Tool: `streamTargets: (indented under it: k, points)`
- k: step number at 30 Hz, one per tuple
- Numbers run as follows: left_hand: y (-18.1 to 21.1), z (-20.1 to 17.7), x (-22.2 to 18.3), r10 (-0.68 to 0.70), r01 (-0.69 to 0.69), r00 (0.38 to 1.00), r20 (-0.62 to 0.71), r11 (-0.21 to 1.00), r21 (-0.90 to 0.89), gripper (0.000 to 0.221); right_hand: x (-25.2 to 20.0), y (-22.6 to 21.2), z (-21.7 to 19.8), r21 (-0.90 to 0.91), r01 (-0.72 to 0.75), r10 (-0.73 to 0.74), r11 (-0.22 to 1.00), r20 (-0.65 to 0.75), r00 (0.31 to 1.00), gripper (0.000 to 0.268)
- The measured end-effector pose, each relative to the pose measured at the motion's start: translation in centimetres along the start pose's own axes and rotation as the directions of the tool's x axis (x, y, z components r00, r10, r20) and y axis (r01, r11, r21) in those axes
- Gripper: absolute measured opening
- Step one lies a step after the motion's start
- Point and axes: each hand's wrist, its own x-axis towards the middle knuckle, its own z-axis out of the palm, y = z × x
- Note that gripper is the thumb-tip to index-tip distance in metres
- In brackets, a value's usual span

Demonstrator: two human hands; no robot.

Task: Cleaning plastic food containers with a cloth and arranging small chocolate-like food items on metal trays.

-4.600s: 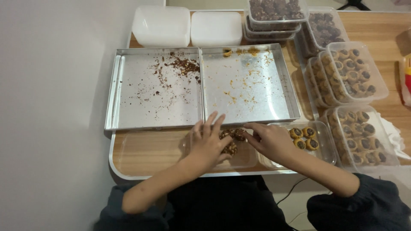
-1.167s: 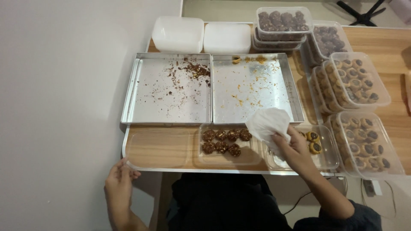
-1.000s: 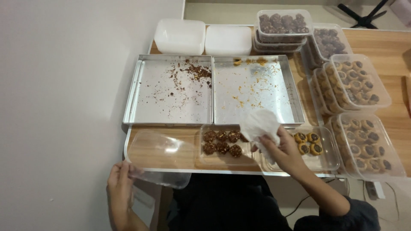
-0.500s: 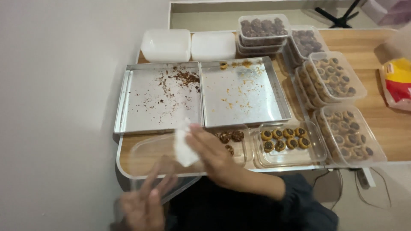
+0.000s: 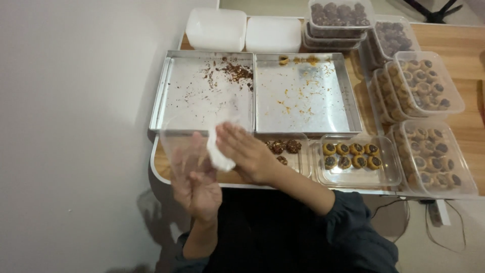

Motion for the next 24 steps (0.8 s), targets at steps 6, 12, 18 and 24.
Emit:
streamTargets:
  k: [6, 12, 18, 24]
  points:
    - [-0.6, 2.7, 0.9, 0.044, -0.049, 0.982, -0.181, 0.999, -0.019, 0.054, 1.1, -3.4, 2.4, 0.071, 0.057, -0.037, 0.996, -0.255, 0.966, 0.041]
    - [0.5, 0.0, 0.0, -0.017, 0.028, 0.967, -0.253, 0.999, 0.04, 0.058, 1.0, -4.1, -0.4, -0.041, 0.153, -0.159, 0.987, -0.241, 0.957, 0.052]
    - [1.1, -1.9, 0.5, 0.049, -0.057, 0.992, -0.117, 0.996, -0.066, 0.049, -4.3, -0.9, -2.3, -0.237, -0.014, -0.011, 0.971, -0.104, 0.994, 0.026]
    - [-0.3, 0.3, -1.4, 0.102, -0.102, 0.995, -0.016, 0.995, -0.008, 0.05, -3.9, -2.7, -1.6, -0.048, -0.328, 0.317, 0.943, -0.159, 0.935, 0.055]
